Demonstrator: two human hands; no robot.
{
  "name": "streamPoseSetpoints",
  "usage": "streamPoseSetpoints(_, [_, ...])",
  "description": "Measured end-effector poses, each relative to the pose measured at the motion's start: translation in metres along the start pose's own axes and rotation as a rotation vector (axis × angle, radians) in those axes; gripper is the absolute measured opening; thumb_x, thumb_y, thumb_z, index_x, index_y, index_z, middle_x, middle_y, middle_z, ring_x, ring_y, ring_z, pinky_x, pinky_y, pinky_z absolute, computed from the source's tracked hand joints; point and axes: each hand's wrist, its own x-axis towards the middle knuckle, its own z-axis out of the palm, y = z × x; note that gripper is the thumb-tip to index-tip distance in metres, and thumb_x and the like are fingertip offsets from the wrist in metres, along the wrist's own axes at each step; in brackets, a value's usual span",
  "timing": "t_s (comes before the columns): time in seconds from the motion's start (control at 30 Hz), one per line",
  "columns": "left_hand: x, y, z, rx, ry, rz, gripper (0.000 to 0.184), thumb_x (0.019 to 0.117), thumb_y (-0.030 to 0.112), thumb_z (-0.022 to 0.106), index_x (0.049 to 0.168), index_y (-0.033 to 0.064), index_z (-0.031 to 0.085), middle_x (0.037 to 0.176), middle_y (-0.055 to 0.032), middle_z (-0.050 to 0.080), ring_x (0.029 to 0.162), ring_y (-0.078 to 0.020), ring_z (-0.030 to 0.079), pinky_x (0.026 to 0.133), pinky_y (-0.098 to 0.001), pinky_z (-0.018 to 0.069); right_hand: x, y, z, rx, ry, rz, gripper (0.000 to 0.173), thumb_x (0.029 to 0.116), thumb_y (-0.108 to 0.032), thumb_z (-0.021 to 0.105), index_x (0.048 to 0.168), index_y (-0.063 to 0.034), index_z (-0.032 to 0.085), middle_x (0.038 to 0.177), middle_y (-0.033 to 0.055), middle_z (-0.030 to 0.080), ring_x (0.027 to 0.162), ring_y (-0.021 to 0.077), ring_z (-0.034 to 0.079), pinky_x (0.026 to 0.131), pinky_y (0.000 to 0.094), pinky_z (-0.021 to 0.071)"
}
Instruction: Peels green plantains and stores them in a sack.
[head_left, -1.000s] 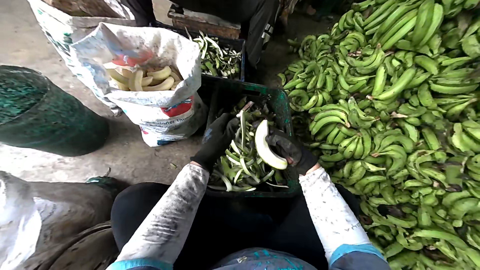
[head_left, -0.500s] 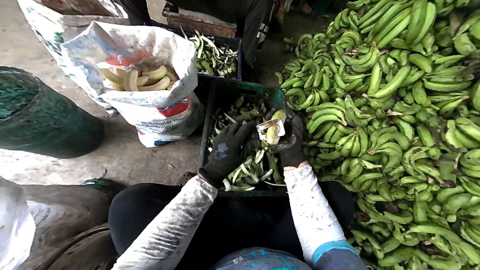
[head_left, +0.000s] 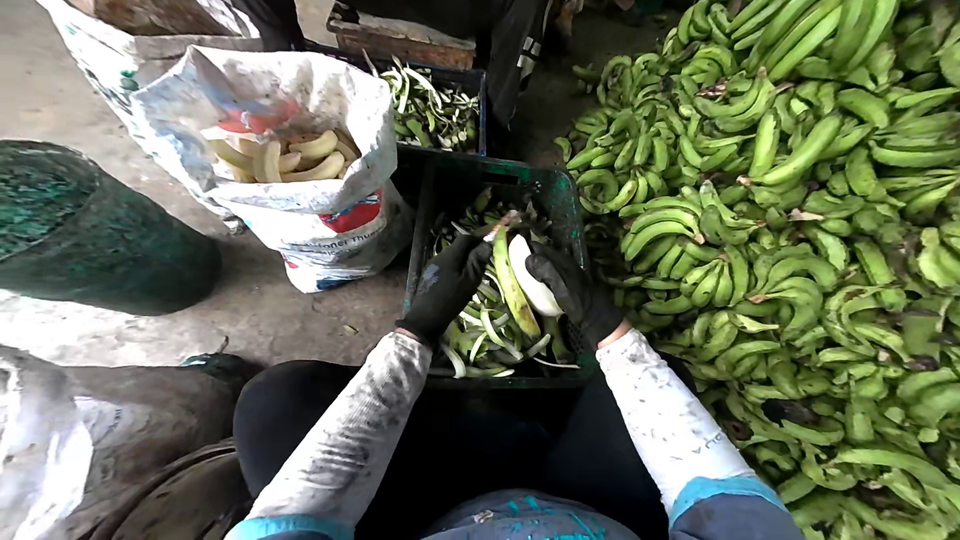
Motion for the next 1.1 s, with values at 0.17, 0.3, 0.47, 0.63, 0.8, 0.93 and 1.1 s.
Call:
streamPoseSetpoints(0.17, [0.006, -0.005, 0.0, -0.009, 0.026, -0.071, 0.055, 0.1034, 0.056, 0.046, 0.133, 0.0113, 0.054, 0.1, -0.0109, 0.068, 0.086, -0.0223, 0.067, 0.078, -0.0502, 0.0552, 0.008, 0.022, -0.002, 0.481, 0.063, 0.266, 0.041, 0.1076, -0.046, 0.037, 0.131, -0.021, 0.058, 0.102, 0.0021, 0.067, 0.076, 0.0115, 0.063, 0.064, 0.0313, 0.0557])
streamPoseSetpoints(0.3, [-0.005, 0.001, 0.015, 0.121, 0.039, 0.301, 0.044, 0.1037, 0.044, 0.052, 0.127, 0.0077, 0.061, 0.107, -0.011, 0.068, 0.096, -0.0243, 0.067, 0.084, -0.0494, 0.0564, 0.031, 0.033, -0.003, 1.173, 0.109, 0.349, 0.041, 0.1032, -0.052, 0.038, 0.11, -0.02, 0.062, 0.085, 0.0016, 0.066, 0.066, 0.0134, 0.064, 0.054, 0.0318, 0.0561])
streamPoseSetpoints(0.47, [-0.012, 0.007, 0.033, 0.348, 0.077, 0.632, 0.048, 0.0993, 0.05, 0.056, 0.122, 0.0097, 0.068, 0.098, -0.012, 0.068, 0.091, -0.0318, 0.066, 0.077, -0.0505, 0.0542, 0.027, 0.058, -0.006, 1.3, 0.057, 0.093, 0.046, 0.1056, -0.048, 0.035, 0.118, -0.0142, 0.063, 0.097, 0.0034, 0.07, 0.085, 0.013, 0.069, 0.073, 0.0319, 0.0601])
streamPoseSetpoints(0.63, [-0.014, 0.009, 0.04, 0.387, 0.031, 0.584, 0.043, 0.0972, 0.046, 0.06, 0.122, 0.0121, 0.068, 0.099, -0.0128, 0.067, 0.091, -0.0349, 0.066, 0.073, -0.0507, 0.0549, 0.016, 0.048, -0.007, 1.218, 0.023, 0.24, 0.046, 0.1056, -0.051, 0.033, 0.118, -0.0167, 0.062, 0.093, 0.0004, 0.069, 0.078, 0.0089, 0.067, 0.065, 0.0256, 0.0583])
streamPoseSetpoints(0.8, [-0.009, -0.001, 0.034, 0.045, -0.044, 0.136, 0.033, 0.1054, 0.036, 0.055, 0.124, 0.0088, 0.061, 0.102, -0.0109, 0.067, 0.087, -0.0239, 0.067, 0.077, -0.0478, 0.0582, 0.006, 0.028, 0.009, 1.008, 0.037, 0.331, 0.031, 0.1034, -0.047, 0.048, 0.111, -0.0211, 0.064, 0.084, -0.0032, 0.065, 0.067, 0.0062, 0.062, 0.056, 0.0233, 0.0533])
streamPoseSetpoints(0.93, [-0.01, -0.011, 0.014, -0.159, -0.062, -0.186, 0.053, 0.1031, 0.061, 0.044, 0.124, 0.0144, 0.057, 0.087, -0.0102, 0.062, 0.069, -0.023, 0.059, 0.062, -0.0451, 0.0512, 0.012, 0.032, 0.01, 0.977, -0.04, 0.405, 0.033, 0.1013, -0.046, 0.047, 0.109, -0.0199, 0.064, 0.079, -0.0015, 0.063, 0.058, 0.0079, 0.058, 0.05, 0.0252, 0.0509])
streamPoseSetpoints(1.1, [-0.012, -0.008, 0.01, -0.107, -0.072, 0.078, 0.04, 0.105, 0.049, 0.05, 0.121, 0.0136, 0.061, 0.091, -0.0036, 0.065, 0.074, -0.0128, 0.063, 0.066, -0.0366, 0.0553, 0.026, 0.042, -0.004, 1.169, 0.052, 0.379, 0.035, 0.1043, -0.041, 0.039, 0.109, -0.0157, 0.063, 0.078, 0.001, 0.064, 0.058, 0.0095, 0.06, 0.05, 0.0257, 0.0543])
